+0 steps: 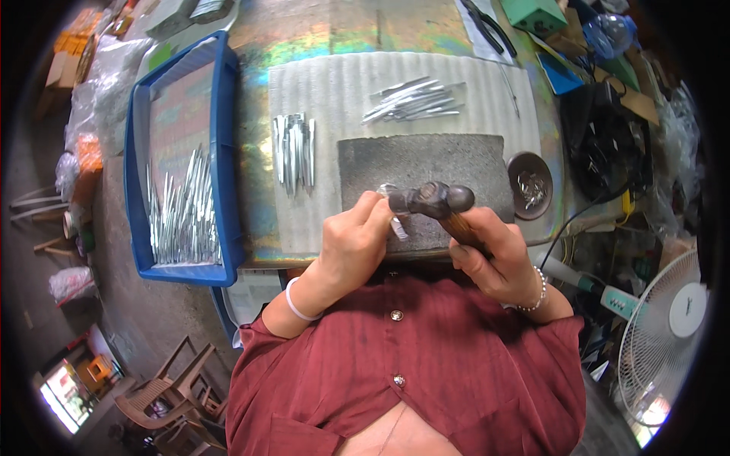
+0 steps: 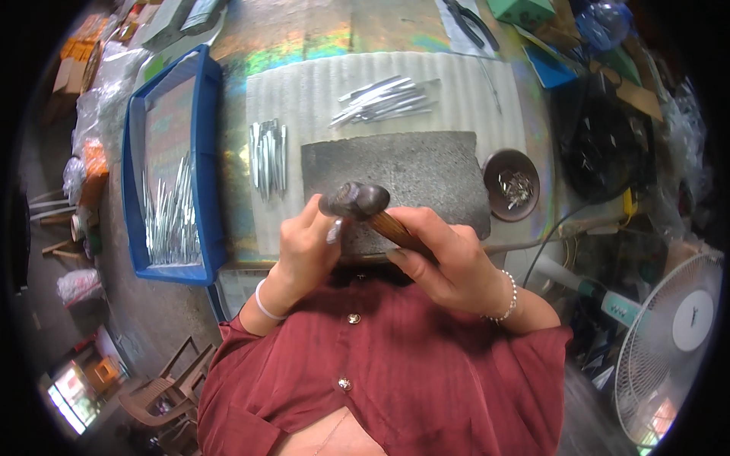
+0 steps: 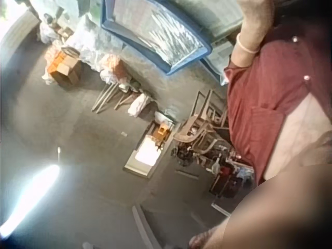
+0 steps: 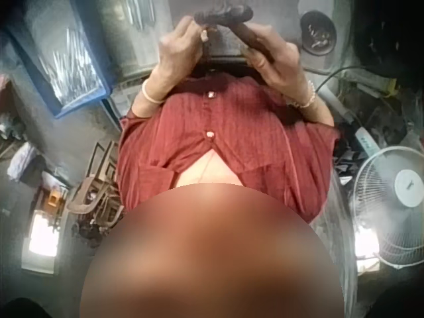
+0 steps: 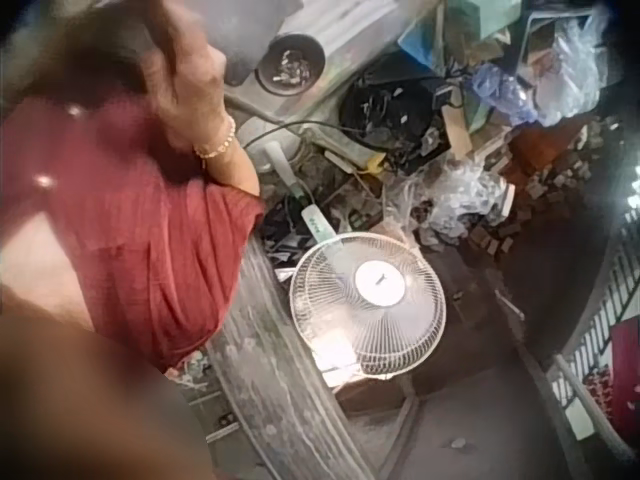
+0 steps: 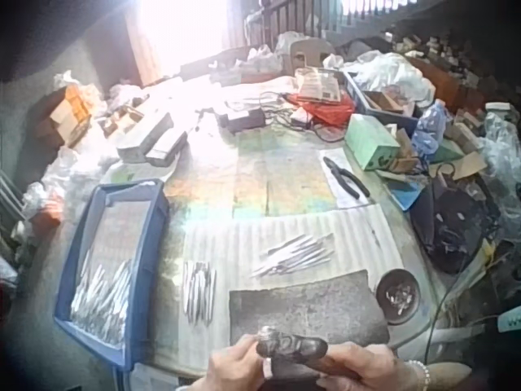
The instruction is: Manually stamping identifiers or patterns onto metal strips using a punch tool and hammer at a workbench.
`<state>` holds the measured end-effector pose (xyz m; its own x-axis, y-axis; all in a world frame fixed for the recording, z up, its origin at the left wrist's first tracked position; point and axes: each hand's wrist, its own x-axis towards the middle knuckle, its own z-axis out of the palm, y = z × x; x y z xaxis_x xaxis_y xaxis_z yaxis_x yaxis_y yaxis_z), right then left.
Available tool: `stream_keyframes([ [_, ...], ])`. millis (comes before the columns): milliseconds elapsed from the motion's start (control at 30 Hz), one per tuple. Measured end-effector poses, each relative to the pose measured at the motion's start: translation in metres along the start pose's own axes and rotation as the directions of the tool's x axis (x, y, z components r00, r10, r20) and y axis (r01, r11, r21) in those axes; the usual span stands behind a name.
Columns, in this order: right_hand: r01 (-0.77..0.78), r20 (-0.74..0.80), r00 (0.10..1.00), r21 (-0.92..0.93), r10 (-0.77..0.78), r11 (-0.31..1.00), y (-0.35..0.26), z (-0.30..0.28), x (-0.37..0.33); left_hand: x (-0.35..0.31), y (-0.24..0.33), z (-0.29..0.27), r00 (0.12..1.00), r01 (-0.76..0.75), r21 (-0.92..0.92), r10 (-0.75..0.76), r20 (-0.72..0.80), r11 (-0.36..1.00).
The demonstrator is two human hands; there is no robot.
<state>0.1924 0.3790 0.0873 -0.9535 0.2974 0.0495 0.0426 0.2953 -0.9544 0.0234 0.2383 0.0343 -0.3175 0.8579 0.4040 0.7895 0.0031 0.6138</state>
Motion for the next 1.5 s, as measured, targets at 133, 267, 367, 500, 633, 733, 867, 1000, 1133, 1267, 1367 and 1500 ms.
stream_keyframes([
  [133,0.104,0.075,0.993,-0.182,-0.092,0.978,-0.02,-0.011,0.006,-0.002,-0.005,0.0,1.0,-0.004,-0.036,0.005,0.015,0.999],
  [267,0.177,0.166,0.977,-0.262,-0.137,0.949,-0.041,-0.015,0.013,-0.006,-0.006,0.003,1.0,-0.013,-0.053,0.014,0.013,0.999],
  [367,0.185,0.189,0.974,-0.364,-0.122,0.913,-0.05,-0.017,0.016,-0.003,-0.005,0.0,1.0,0.013,-0.084,-0.011,0.019,0.996],
  [500,0.04,0.315,0.921,-0.66,0.228,0.75,-0.099,-0.031,0.004,-0.003,-0.007,0.001,1.0,-0.012,-0.08,0.012,0.0,0.997],
  [633,0.257,0.231,0.963,-0.636,-0.138,0.727,-0.081,-0.025,0.014,0.002,-0.007,-0.002,1.0,0.007,-0.095,-0.004,0.027,0.995],
  [733,0.188,0.085,0.982,-0.553,-0.169,0.812,-0.09,-0.036,0.001,0.001,-0.007,-0.003,1.0,-0.009,-0.064,0.01,0.011,0.998],
  [867,0.125,-0.081,0.973,-0.608,-0.218,0.784,-0.063,-0.032,0.004,-0.001,-0.007,-0.012,0.969,0.232,-0.587,-0.24,0.066,0.776],
  [1000,-0.01,-0.115,0.989,-0.69,-0.096,0.724,0.009,-0.017,0.008,0.009,-0.004,-0.041,0.818,0.354,-0.935,-0.497,0.291,0.036],
  [1133,-0.1,-0.153,0.988,-0.757,-0.026,0.646,0.036,-0.011,0.005,0.011,-0.015,-0.042,0.819,0.28,-0.927,-0.441,0.366,-0.25],
  [1267,-0.067,-0.082,0.997,-0.766,0.006,0.64,0.029,-0.017,0.011,0.013,-0.019,-0.035,0.808,0.31,-0.922,-0.446,0.385,-0.234],
  [1367,-0.069,-0.101,0.995,-0.753,-0.011,0.654,0.034,-0.039,0.021,0.019,-0.018,-0.034,0.806,0.324,-0.926,-0.456,0.377,-0.193],
  [1500,-0.291,-0.362,0.932,-0.689,0.032,0.664,0.065,-0.096,0.048,0.023,-0.015,-0.034,0.8,0.379,-0.924,-0.483,0.357,-0.056],
])
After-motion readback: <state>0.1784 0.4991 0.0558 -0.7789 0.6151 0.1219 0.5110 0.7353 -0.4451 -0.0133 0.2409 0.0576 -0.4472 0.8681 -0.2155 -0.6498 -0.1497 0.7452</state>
